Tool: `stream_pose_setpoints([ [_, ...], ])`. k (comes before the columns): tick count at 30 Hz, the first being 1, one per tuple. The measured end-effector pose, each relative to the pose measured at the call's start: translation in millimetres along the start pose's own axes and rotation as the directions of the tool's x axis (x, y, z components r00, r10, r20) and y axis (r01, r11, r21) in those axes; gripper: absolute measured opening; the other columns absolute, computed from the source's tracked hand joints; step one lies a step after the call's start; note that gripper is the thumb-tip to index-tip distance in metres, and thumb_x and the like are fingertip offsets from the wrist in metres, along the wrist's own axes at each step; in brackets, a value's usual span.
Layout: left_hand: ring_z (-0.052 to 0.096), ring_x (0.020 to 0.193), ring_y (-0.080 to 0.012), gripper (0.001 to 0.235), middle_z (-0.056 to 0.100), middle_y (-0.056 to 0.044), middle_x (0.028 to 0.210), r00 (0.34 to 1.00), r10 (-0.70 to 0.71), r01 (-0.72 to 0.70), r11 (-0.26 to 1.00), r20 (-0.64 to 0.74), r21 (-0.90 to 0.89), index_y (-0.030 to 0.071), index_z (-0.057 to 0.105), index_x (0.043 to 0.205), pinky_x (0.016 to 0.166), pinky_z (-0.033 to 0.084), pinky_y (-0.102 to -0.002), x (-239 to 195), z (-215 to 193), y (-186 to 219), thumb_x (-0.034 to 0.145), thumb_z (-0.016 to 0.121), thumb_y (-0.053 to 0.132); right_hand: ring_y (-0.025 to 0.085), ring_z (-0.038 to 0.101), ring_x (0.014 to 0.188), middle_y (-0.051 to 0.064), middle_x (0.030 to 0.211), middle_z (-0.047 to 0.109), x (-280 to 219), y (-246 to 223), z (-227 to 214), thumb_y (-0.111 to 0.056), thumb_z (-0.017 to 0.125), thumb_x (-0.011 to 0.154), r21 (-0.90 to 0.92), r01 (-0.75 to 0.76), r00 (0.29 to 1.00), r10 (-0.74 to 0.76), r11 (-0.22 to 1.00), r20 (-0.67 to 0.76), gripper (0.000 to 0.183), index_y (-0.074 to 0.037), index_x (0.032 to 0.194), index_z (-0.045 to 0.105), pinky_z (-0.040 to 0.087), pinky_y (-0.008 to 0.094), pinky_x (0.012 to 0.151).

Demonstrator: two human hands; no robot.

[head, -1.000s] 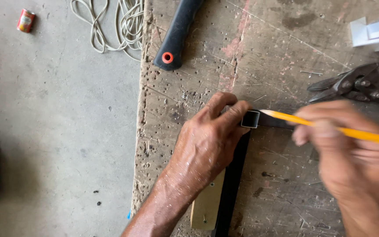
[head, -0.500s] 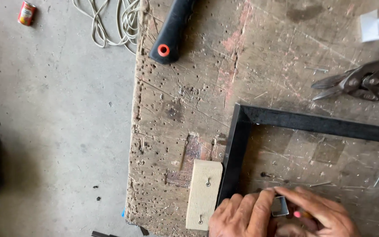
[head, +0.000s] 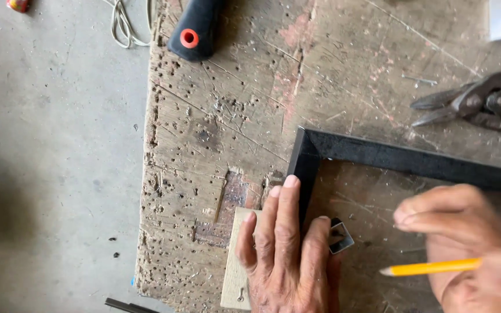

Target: Measure, mark, and cut metal components to assemble a rectangular frame on a workbench

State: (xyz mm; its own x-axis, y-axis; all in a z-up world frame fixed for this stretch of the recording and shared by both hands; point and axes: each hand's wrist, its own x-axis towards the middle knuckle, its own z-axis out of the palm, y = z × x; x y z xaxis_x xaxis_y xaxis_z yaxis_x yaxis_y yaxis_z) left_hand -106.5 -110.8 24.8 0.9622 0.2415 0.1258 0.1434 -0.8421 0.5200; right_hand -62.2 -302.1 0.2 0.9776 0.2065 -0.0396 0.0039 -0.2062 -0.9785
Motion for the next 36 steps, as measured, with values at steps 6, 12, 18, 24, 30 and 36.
stream_pose_setpoints([
  [6, 0.068, 0.126, -0.0223, 0.035, 0.069, -0.010, 0.137, 0.995, -0.012, 0.024, 0.991, -0.098, 0.130, 0.023, 0.065, 0.095, 0.112, 0.031, -0.039, 4, 18, -7, 0.111, 0.035, 0.034, 0.013, 0.059, 0.061, 0.006, 0.080, 0.059, 43, -1, -4, -0.049, 0.051, 0.111, 0.155, -0.033, 0.991, 0.013, 0.987, 0.130, 0.046, -0.005, 0.114, 0.064, 0.059, 0.025, 0.063],
  [12, 0.071, 0.123, -0.0155, 0.023, 0.073, -0.001, 0.134, 0.989, 0.022, 0.014, 0.972, -0.149, 0.233, 0.030, 0.063, 0.092, 0.114, 0.028, -0.037, -2, 33, -16, 0.109, 0.049, 0.024, 0.020, 0.076, 0.070, 0.021, 0.098, 0.068, 80, -15, 25, -0.022, 0.057, 0.094, -0.056, 0.019, 0.992, -0.012, 0.998, 0.123, 0.021, -0.005, 0.106, 0.054, 0.071, 0.024, 0.073],
  [18, 0.074, 0.118, -0.0130, 0.022, 0.075, 0.003, 0.129, 0.978, 0.042, 0.012, 0.967, -0.205, 0.256, 0.033, 0.062, 0.091, 0.113, 0.029, -0.034, -2, 42, -19, 0.107, 0.050, 0.024, 0.026, 0.075, 0.080, 0.025, 0.115, 0.068, 86, -22, 34, -0.027, 0.049, 0.100, -0.140, -0.086, 0.992, 0.098, 0.986, 0.079, 0.039, 0.003, 0.123, 0.058, 0.066, 0.032, 0.085],
  [24, 0.075, 0.110, -0.0106, 0.025, 0.077, 0.005, 0.120, 0.958, 0.068, 0.016, 0.957, -0.278, 0.288, 0.035, 0.060, 0.090, 0.110, 0.031, -0.034, -4, 54, -22, 0.106, 0.043, 0.025, 0.011, 0.062, 0.052, 0.017, 0.088, 0.071, 107, -36, 41, -0.013, 0.056, 0.091, -0.268, 0.023, 0.973, 0.040, 0.963, 0.226, 0.015, 0.001, 0.097, 0.058, 0.049, 0.017, 0.051],
  [30, 0.070, 0.115, -0.0093, 0.030, 0.073, 0.007, 0.127, 0.981, 0.104, -0.037, 0.931, -0.166, 0.363, 0.039, 0.059, 0.093, 0.104, 0.036, -0.034, -13, 54, -27, 0.108, 0.033, 0.038, 0.009, 0.075, 0.065, 0.011, 0.084, 0.076, 118, -32, 38, -0.014, 0.055, 0.092, -0.316, 0.155, 0.945, -0.047, 0.936, 0.324, 0.014, -0.003, 0.101, 0.057, 0.054, 0.015, 0.058],
  [36, 0.067, 0.118, -0.0086, 0.010, 0.069, 0.010, 0.133, 0.997, -0.020, 0.042, 0.955, -0.079, 0.293, 0.039, 0.062, 0.098, 0.098, 0.041, -0.031, -18, 49, -20, 0.098, 0.060, 0.029, 0.011, 0.073, 0.068, 0.013, 0.088, 0.077, 116, -33, 34, -0.015, 0.055, 0.091, -0.339, 0.067, 0.963, 0.029, 0.939, 0.270, 0.017, -0.002, 0.103, 0.059, 0.053, 0.018, 0.059],
])
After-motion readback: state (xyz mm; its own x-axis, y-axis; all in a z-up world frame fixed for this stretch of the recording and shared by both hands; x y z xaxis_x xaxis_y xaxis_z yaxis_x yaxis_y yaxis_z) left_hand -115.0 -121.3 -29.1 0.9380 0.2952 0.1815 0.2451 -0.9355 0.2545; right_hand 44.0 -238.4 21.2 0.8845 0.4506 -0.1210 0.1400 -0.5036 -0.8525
